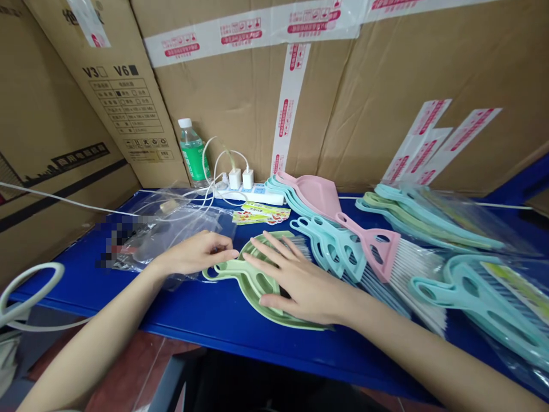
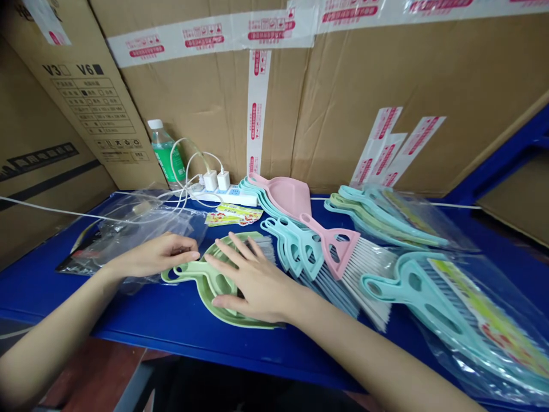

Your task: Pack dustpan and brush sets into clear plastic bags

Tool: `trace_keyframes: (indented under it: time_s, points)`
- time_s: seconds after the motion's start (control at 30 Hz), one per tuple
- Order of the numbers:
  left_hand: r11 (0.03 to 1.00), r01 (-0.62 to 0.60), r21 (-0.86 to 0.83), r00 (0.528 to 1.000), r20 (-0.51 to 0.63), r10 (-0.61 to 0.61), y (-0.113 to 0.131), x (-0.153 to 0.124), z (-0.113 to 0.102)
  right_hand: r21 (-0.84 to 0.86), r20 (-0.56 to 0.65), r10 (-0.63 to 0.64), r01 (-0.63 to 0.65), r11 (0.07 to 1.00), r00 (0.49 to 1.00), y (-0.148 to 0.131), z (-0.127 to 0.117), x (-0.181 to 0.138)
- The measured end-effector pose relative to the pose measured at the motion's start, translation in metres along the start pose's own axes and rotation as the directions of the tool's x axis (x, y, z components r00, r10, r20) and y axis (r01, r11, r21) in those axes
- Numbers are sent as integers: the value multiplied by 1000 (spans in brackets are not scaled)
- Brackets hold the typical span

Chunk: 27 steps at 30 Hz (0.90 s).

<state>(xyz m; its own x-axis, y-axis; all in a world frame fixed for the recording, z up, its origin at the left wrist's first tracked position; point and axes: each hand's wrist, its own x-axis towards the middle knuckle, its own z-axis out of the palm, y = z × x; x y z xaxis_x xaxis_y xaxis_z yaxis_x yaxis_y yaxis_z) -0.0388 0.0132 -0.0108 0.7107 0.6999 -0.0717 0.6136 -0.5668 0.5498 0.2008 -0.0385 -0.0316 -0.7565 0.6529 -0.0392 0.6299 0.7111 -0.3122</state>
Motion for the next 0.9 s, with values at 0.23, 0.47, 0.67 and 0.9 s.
trace_keyframes:
  time_s: [0.23,0.47,0.67,0.9]
  points:
    - [999,-6,-51,1000,-22,5,2,2,1,57,-41,8,-5,998,999,1,13,2]
    - [997,5,-74,998,-64,-10,-2,4,4,64,-92,34,-29,998,995,1,17,5]
    - [978,94,-186,995,6,-95,-3,3,9,52,-119,47,-41,998,992,2,20,5]
    - [847,192,-495,976,188,-111,-9,4,14,52,-100,37,-32,998,994,3,17,2]
